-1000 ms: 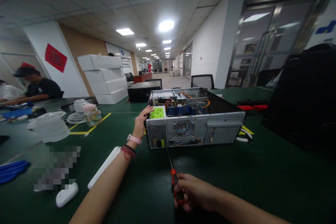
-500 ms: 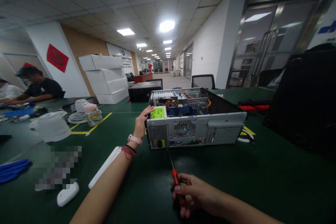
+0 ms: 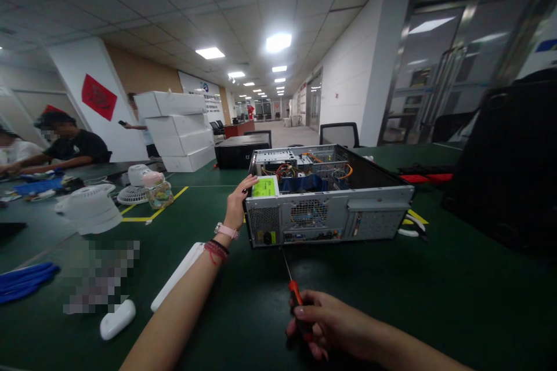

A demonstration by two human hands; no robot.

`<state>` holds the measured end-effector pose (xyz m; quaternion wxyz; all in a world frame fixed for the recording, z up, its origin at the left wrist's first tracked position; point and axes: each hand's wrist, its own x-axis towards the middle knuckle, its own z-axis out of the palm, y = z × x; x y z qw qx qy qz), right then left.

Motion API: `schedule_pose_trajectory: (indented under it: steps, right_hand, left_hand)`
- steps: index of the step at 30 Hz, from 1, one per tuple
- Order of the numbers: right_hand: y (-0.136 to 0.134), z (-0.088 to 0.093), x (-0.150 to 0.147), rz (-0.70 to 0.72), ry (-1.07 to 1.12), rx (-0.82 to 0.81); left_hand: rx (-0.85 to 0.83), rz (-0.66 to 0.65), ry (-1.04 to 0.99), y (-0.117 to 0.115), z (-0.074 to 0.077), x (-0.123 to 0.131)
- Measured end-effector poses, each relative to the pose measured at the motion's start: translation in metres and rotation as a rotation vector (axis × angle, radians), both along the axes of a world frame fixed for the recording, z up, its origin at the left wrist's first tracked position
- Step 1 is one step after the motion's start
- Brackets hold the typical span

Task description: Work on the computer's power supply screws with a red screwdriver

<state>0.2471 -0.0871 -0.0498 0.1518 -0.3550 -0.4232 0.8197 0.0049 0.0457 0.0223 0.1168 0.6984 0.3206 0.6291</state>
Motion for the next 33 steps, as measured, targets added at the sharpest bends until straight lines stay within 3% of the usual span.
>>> schedule_pose_trajectory:
  steps: [8,25,33]
  right_hand:
    - [-0.004,-0.002,-0.003,-0.078,-0.047,0.052]
    - [0.002,-0.004,0.001,0.062,0.068,-0.030]
    - [-0.001,0.008,0.001,-0.099,-0.071,-0.035]
  left_hand:
    - [0.003,0.014,0.018,0.001,-0.002,-0.001]
    - [-0.002,-0.002,-0.004,-0.001,0.001,0.000]
    - [-0.004,-0.003,-0.031,-0.001,0.000,0.002]
